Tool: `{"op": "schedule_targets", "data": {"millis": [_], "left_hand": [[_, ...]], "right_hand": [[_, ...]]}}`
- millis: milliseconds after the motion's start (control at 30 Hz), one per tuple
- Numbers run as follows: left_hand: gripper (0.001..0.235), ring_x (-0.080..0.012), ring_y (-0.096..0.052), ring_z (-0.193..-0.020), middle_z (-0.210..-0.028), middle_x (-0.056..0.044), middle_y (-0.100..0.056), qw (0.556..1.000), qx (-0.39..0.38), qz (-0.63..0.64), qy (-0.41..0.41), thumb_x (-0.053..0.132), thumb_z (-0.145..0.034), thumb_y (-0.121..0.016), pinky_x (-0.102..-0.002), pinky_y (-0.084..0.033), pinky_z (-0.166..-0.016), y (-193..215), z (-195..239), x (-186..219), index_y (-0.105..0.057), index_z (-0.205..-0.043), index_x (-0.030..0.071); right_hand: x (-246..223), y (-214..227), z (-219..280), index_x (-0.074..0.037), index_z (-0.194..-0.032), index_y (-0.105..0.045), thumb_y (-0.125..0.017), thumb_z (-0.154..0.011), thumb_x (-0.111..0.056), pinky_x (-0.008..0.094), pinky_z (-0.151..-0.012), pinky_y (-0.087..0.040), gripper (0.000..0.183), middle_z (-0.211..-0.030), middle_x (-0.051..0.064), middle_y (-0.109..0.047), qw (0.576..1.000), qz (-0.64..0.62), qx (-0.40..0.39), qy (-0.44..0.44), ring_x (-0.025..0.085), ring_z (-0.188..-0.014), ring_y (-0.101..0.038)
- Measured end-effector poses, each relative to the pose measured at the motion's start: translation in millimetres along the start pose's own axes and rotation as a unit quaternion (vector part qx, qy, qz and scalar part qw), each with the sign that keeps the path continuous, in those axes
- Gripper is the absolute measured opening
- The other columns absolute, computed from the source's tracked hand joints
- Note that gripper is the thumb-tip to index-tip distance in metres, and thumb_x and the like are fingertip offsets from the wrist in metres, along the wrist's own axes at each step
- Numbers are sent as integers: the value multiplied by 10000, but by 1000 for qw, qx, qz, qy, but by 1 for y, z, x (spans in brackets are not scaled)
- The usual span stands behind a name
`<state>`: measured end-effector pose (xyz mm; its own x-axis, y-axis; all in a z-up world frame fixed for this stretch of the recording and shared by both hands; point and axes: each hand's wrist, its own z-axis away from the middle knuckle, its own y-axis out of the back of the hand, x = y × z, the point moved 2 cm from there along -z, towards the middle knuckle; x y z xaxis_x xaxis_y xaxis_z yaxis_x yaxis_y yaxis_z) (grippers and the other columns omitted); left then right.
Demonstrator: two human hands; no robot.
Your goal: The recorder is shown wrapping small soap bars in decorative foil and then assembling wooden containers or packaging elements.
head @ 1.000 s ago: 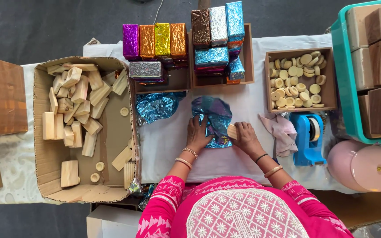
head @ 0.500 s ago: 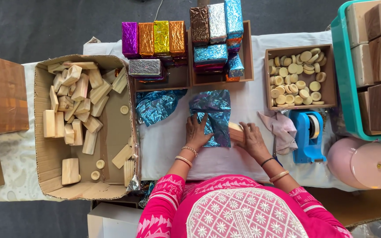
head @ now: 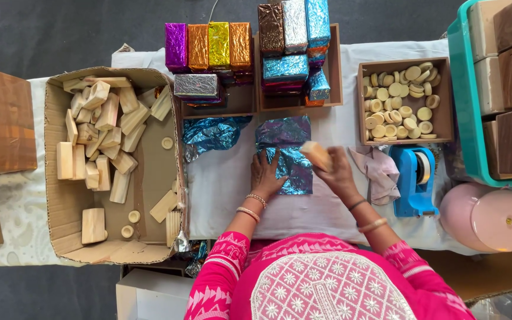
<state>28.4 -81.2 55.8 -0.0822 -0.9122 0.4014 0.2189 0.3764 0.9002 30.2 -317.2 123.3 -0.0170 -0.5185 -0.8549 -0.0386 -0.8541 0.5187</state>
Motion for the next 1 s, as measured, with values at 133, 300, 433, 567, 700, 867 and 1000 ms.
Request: {"op": "schedule_targets", "data": {"millis": [133,300,433,567,700,867,1000], "left_hand": [[999,-503,-297,-1369,-1531,-218,-313,1000,-2,-4,3,447,-697,-883,-590,-335,-1103,8,1,5,-393,-1542,240],[887,-488,-313,-1399,-1576,-213,-318,998,23,41,-28,417,-702,-883,-558,-338,-1138,4,8,-5,-495,-1444,125],[857,-497,-267,-1435,-1569,-237,-310,992,54,84,-79,387,-729,-862,-564,-302,-1170,-5,24,-25,-502,-1431,52],[700,-470,-260,-1480,-1566,-234,-344,985,88,100,-113,343,-849,-797,-540,-290,-1215,-10,44,-43,-513,-1394,7],[587,-443,-293,-1478,-1520,-209,-403,986,88,98,-107,349,-888,-773,-519,-305,-1223,-20,56,-59,-560,-1328,24],[628,-443,-292,-1462,-1497,-207,-415,987,76,88,-111,353,-851,-791,-518,-298,-1211,-10,62,-55,-571,-1336,20],[682,-438,-288,-1460,-1498,-205,-411,987,61,92,-114,358,-805,-823,-513,-293,-1208,-7,67,-54,-568,-1350,36]], "right_hand": [[-31,-35,-29,-33,-1186,-521,-825,-762,-175,466,-803,-538,540,-1122,180,-578,989,21,-74,126,417,-981,-635],[-34,-73,-46,-95,-1187,-542,-764,-749,-138,446,-899,-477,492,-1141,116,-556,912,259,-116,295,332,-1066,-572],[-8,-88,-40,-111,-1221,-539,-709,-814,-161,425,-910,-454,444,-1158,106,-560,856,352,-165,341,300,-1062,-562],[-2,-88,-36,-139,-1233,-526,-683,-891,-154,408,-927,-449,376,-1209,89,-557,836,402,-133,349,270,-1092,-564],[-33,-70,-36,-115,-1269,-520,-773,-692,-235,458,-930,-442,642,-1300,176,-543,881,292,-172,329,345,-1128,-523],[-8,-73,-29,-100,-1428,-487,-806,-750,-242,479,-1014,-435,762,-1307,173,-543,919,219,-174,277,372,-1149,-498],[-7,-74,-32,-26,-1464,-466,-801,-761,-228,450,-1019,-452,805,-1212,160,-576,921,234,-201,237,354,-1109,-528]]}}
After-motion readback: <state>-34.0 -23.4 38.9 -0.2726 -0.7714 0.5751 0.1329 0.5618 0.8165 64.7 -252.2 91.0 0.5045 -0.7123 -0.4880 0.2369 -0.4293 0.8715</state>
